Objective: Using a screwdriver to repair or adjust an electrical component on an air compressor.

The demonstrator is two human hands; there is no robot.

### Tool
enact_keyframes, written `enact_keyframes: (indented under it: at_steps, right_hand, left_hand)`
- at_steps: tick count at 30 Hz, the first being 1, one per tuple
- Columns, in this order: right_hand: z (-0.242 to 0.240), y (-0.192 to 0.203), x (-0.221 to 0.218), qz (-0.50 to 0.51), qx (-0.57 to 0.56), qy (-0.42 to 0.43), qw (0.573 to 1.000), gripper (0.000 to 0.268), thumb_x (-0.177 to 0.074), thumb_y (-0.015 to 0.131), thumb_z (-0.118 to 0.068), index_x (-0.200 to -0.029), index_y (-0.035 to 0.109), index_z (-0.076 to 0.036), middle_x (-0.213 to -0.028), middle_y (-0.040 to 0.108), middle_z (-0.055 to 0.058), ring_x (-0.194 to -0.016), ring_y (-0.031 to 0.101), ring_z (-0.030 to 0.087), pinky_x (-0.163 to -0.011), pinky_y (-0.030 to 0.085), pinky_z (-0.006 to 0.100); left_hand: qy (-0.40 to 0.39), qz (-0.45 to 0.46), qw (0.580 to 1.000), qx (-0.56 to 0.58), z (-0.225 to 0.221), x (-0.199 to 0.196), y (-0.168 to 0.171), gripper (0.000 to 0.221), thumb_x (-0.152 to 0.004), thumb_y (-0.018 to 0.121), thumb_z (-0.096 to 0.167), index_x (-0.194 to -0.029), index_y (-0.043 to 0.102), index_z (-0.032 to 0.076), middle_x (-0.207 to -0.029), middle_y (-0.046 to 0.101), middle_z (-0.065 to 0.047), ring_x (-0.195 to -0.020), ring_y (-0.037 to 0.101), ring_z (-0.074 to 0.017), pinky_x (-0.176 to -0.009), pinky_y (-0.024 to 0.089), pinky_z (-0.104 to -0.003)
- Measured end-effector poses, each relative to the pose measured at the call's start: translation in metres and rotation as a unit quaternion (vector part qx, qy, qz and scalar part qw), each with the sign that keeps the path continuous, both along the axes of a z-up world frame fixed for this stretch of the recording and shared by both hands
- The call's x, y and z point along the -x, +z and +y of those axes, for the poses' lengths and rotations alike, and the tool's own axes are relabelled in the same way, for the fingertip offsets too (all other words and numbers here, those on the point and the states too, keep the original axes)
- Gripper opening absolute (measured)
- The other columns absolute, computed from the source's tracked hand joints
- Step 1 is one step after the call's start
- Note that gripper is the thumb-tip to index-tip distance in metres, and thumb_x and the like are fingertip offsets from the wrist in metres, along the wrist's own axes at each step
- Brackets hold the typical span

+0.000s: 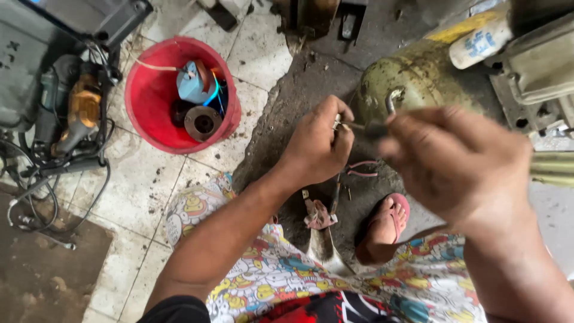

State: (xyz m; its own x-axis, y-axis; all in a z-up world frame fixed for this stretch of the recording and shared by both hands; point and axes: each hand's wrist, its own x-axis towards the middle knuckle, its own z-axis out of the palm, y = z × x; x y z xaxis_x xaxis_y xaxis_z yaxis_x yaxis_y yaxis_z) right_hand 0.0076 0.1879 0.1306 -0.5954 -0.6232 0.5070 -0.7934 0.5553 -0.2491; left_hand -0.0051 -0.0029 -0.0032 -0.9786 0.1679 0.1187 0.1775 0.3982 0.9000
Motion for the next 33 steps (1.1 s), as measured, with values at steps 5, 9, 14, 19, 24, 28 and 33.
enact_keyframes:
  at_steps: [5, 9, 14, 19, 24, 28, 33]
  right_hand:
    - [0.021, -0.010, -0.013, 0.091, -0.232, -0.039, 0.968, 0.026, -0.099, 0.074, -0.026, -0.126, 0.077, -0.027, -0.118, 0.075, -0.001, -0.079, 0.068, 0.013, -0.050, 0.046, 0.026]
    - [0.022, -0.032, -0.016, 0.159, -0.276, -0.055, 0.946, 0.031, -0.104, 0.066, -0.017, -0.126, 0.077, -0.037, -0.116, 0.074, -0.007, -0.070, 0.059, 0.010, -0.049, 0.039, 0.022]
    - [0.026, -0.052, -0.023, 0.143, -0.247, -0.043, 0.957, 0.031, -0.103, 0.059, -0.019, -0.129, 0.076, -0.025, -0.111, 0.074, -0.001, -0.065, 0.060, 0.012, -0.052, 0.042, 0.025]
    - [0.034, -0.078, -0.033, 0.044, -0.159, -0.083, 0.983, 0.035, -0.101, 0.067, -0.021, -0.136, 0.073, -0.021, -0.099, 0.070, -0.001, -0.057, 0.058, 0.019, -0.044, 0.040, 0.031]
    - [0.032, -0.090, -0.041, -0.095, -0.093, -0.164, 0.978, 0.036, -0.103, 0.066, -0.020, -0.138, 0.073, -0.020, -0.102, 0.071, -0.001, -0.068, 0.066, 0.025, -0.047, 0.046, 0.041]
    - [0.025, -0.081, -0.037, -0.187, -0.017, -0.142, 0.972, 0.034, -0.104, 0.063, -0.012, -0.137, 0.071, -0.009, -0.087, 0.067, 0.006, -0.062, 0.061, 0.022, -0.054, 0.047, 0.037]
    - [0.019, -0.072, -0.032, -0.452, 0.102, -0.189, 0.866, 0.040, -0.103, 0.057, -0.016, -0.139, 0.067, -0.003, -0.075, 0.063, -0.001, -0.054, 0.046, 0.008, -0.044, 0.036, 0.024]
  left_hand:
    - [-0.045, 0.032, 0.995, 0.082, -0.008, 0.008, -0.018, 0.025, -0.083, 0.053, 0.009, -0.107, 0.050, 0.008, -0.096, 0.060, -0.016, -0.083, 0.063, -0.0356, -0.069, 0.049, -0.051]
    - [-0.067, 0.059, 0.993, 0.082, -0.009, 0.007, -0.016, 0.021, -0.085, 0.049, 0.003, -0.106, 0.047, 0.004, -0.100, 0.056, -0.020, -0.082, 0.062, -0.0440, -0.071, 0.049, -0.058]
    - [-0.073, 0.092, 0.986, 0.118, -0.007, -0.004, -0.020, 0.019, -0.085, 0.051, 0.002, -0.103, 0.047, 0.006, -0.099, 0.053, -0.015, -0.077, 0.060, -0.0402, -0.063, 0.053, -0.053]
    - [-0.073, 0.115, 0.981, 0.137, -0.005, -0.002, -0.015, 0.012, -0.089, 0.049, -0.005, -0.100, 0.049, 0.001, -0.090, 0.050, -0.013, -0.048, 0.052, -0.0193, -0.035, 0.054, -0.027]
    - [-0.049, 0.183, 0.962, 0.197, -0.007, -0.004, -0.011, 0.011, -0.090, 0.054, 0.005, -0.100, 0.049, 0.006, -0.094, 0.049, -0.010, -0.060, 0.058, -0.0320, -0.045, 0.053, -0.045]
    - [-0.043, 0.234, 0.951, 0.195, -0.009, -0.003, -0.004, 0.009, -0.091, 0.053, -0.001, -0.098, 0.049, 0.004, -0.093, 0.049, -0.011, -0.066, 0.058, -0.0286, -0.045, 0.053, -0.040]
    - [-0.046, 0.259, 0.932, 0.250, -0.013, -0.003, -0.005, 0.009, -0.091, 0.054, 0.006, -0.098, 0.049, 0.006, -0.094, 0.049, -0.012, -0.073, 0.059, -0.0315, -0.059, 0.055, -0.043]
